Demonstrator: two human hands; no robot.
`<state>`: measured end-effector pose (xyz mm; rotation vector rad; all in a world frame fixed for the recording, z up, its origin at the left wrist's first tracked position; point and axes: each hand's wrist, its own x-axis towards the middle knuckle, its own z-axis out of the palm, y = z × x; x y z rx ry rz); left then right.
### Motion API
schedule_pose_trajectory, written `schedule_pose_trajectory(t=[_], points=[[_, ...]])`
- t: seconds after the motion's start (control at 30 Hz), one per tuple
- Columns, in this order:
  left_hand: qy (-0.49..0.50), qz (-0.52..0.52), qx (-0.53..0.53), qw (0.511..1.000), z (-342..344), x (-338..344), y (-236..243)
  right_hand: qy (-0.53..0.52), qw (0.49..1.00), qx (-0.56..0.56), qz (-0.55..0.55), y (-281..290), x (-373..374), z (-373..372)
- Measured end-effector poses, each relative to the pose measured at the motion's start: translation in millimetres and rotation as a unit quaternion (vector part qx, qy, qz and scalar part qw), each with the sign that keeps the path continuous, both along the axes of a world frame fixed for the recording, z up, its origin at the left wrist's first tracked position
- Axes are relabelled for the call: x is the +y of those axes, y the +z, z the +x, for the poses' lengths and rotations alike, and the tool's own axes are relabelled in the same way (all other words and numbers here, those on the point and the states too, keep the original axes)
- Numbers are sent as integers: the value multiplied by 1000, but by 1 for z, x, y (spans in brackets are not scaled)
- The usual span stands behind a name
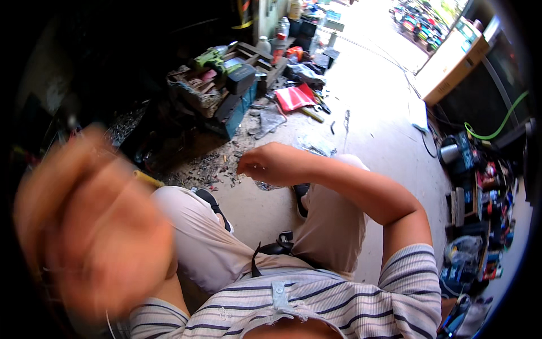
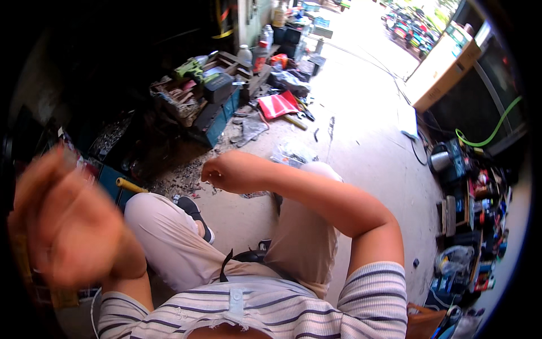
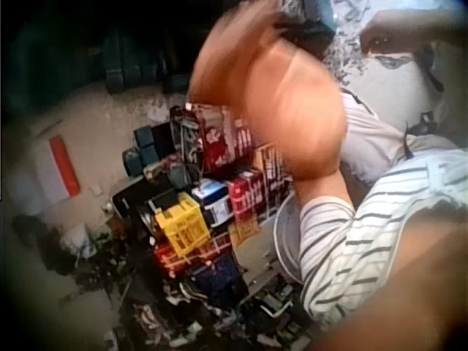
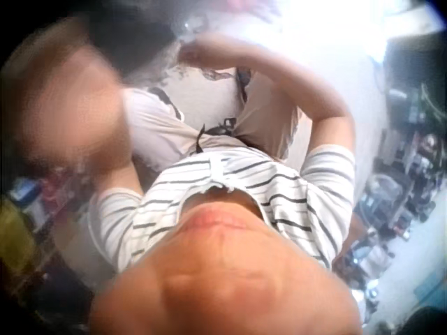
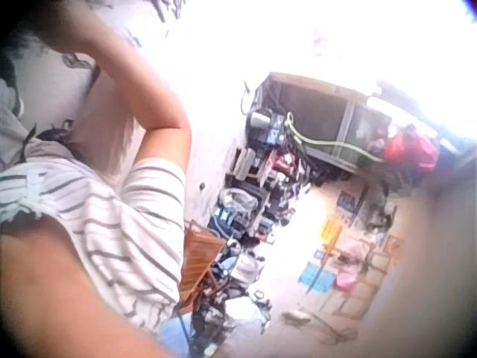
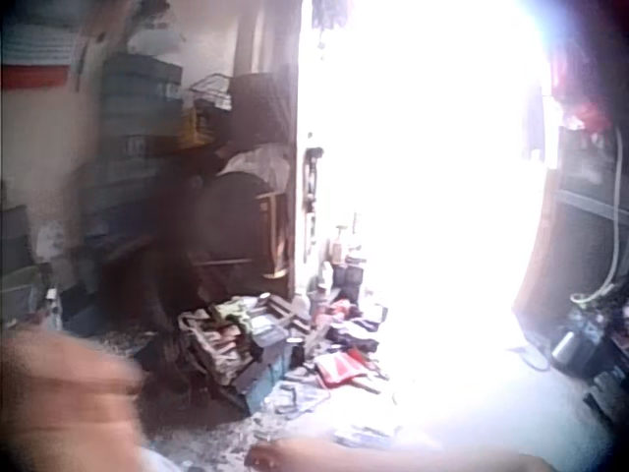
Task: The person manipulates small metal components and screws by hand while sitting in a workshop, picking items up from the floor and holding them for assembly.
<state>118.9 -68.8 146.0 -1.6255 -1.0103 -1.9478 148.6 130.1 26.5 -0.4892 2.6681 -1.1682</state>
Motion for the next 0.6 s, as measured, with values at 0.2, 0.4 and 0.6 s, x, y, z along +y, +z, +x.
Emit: schedule_pose_trajectory(t=[0.2, 0.4, 0.6], points=[[17, -444, 16, 896, -48, 66, -84, 73, 996, 7, 51, -32, -2, -18], [-40, -604, -11, 796, -34, 58, -143, 223, 971, -16, 82, -77, -4, -24], [41, -626, 125, 769, -29, 45, -137, 337, 931, -54, 129, -107, 10, -6]])
